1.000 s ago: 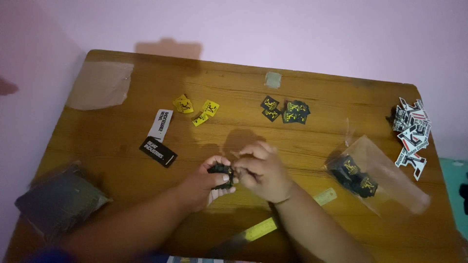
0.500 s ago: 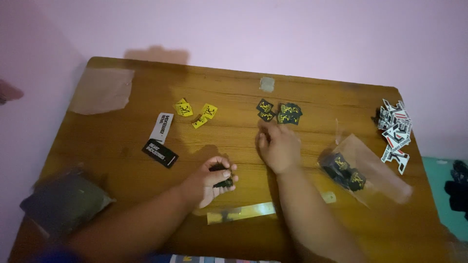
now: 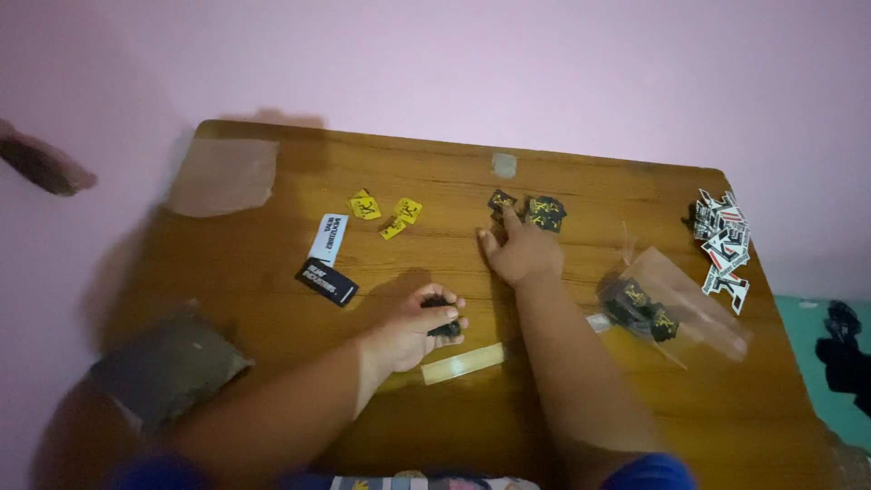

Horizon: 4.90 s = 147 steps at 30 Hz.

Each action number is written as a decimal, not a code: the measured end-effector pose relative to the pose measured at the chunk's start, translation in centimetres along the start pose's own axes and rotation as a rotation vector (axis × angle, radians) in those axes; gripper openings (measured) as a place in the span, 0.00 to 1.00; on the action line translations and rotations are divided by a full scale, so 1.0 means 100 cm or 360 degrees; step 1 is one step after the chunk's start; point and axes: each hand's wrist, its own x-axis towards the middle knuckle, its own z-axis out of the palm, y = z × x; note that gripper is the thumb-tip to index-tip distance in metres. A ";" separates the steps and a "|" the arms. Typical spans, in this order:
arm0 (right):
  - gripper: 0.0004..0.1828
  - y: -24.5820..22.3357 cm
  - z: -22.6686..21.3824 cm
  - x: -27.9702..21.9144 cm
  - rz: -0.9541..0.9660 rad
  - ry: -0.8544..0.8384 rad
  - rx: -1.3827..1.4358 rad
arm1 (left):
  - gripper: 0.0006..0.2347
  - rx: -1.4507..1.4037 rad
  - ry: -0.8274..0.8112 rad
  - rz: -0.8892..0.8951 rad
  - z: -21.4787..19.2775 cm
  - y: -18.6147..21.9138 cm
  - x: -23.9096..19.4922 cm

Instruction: The person sorts small black and yellow stickers on a wooden table, placing them into a clear plastic bag. They then seal the bag and handle other sticker packs and a ruler on the table.

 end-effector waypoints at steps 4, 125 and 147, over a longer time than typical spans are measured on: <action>0.35 0.001 0.007 -0.002 -0.0020 -0.0035 -0.0070 | 0.12 -0.0004 -0.0029 0.0003 0.009 0.008 -0.007; 0.16 0.039 0.039 -0.031 -0.0043 0.0408 0.1711 | 0.12 -0.0279 -0.0107 -0.0369 0.008 0.019 -0.007; 0.27 0.030 0.121 -0.041 -0.0850 0.0131 0.2319 | 0.19 -0.0235 -0.0042 -0.0184 0.009 0.007 -0.014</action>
